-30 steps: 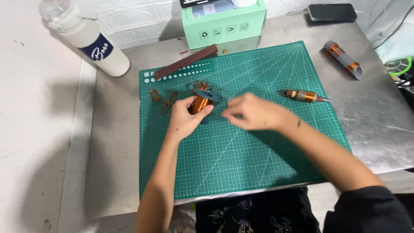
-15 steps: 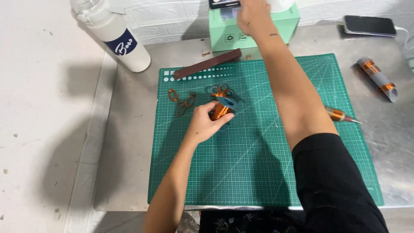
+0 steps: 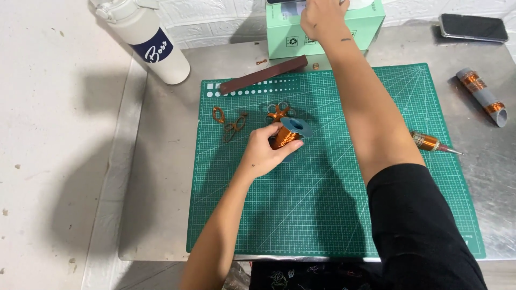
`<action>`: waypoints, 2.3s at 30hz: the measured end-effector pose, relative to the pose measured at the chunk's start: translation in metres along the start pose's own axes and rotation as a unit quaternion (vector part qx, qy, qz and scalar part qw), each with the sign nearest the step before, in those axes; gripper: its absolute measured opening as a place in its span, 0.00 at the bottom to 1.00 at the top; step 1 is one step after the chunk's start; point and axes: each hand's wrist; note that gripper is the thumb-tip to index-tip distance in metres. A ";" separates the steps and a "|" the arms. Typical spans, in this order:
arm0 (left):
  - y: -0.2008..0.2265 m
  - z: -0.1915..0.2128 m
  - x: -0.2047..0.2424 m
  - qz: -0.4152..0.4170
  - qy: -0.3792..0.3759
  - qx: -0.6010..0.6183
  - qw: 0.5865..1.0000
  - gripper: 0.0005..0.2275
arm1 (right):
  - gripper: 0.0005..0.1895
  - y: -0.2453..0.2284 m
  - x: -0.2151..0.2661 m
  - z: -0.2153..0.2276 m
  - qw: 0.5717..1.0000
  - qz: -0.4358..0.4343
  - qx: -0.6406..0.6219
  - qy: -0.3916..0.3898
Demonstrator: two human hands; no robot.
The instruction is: The person winds copper wire around a blue cylindrical form on a green cutting mat. They use their hands to wrap the wire tightly and adjust the coils. A soldering iron and other wire pieces are visible on the table.
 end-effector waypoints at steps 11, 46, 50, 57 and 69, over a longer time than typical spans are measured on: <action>-0.001 0.000 0.001 0.002 0.000 -0.022 1.000 0.13 | 0.10 -0.016 0.001 0.019 1.000 -0.012 -0.020 -0.017; -0.002 -0.003 0.007 -0.068 0.001 0.008 0.998 0.16 | 0.12 -0.107 0.159 0.206 0.943 0.235 -0.197 -0.129; -0.005 -0.021 0.004 -0.121 0.050 0.079 0.988 0.12 | 0.14 -0.147 0.216 0.255 0.905 0.045 -0.299 -0.300; 0.006 -0.028 0.012 -0.123 0.030 0.077 0.989 0.09 | 0.13 -0.136 0.260 0.232 0.873 0.067 -0.408 -0.259; -0.011 -0.016 0.007 -0.097 -0.185 0.225 0.952 0.15 | 0.15 -0.119 0.278 0.191 0.888 0.067 -0.412 -0.192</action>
Point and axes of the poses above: each hand's wrist, its own x-axis away from the middle knuckle, its own z-axis out of the back of the hand, y = z × x, and after that the axes turned 14 degrees about z, right-handed
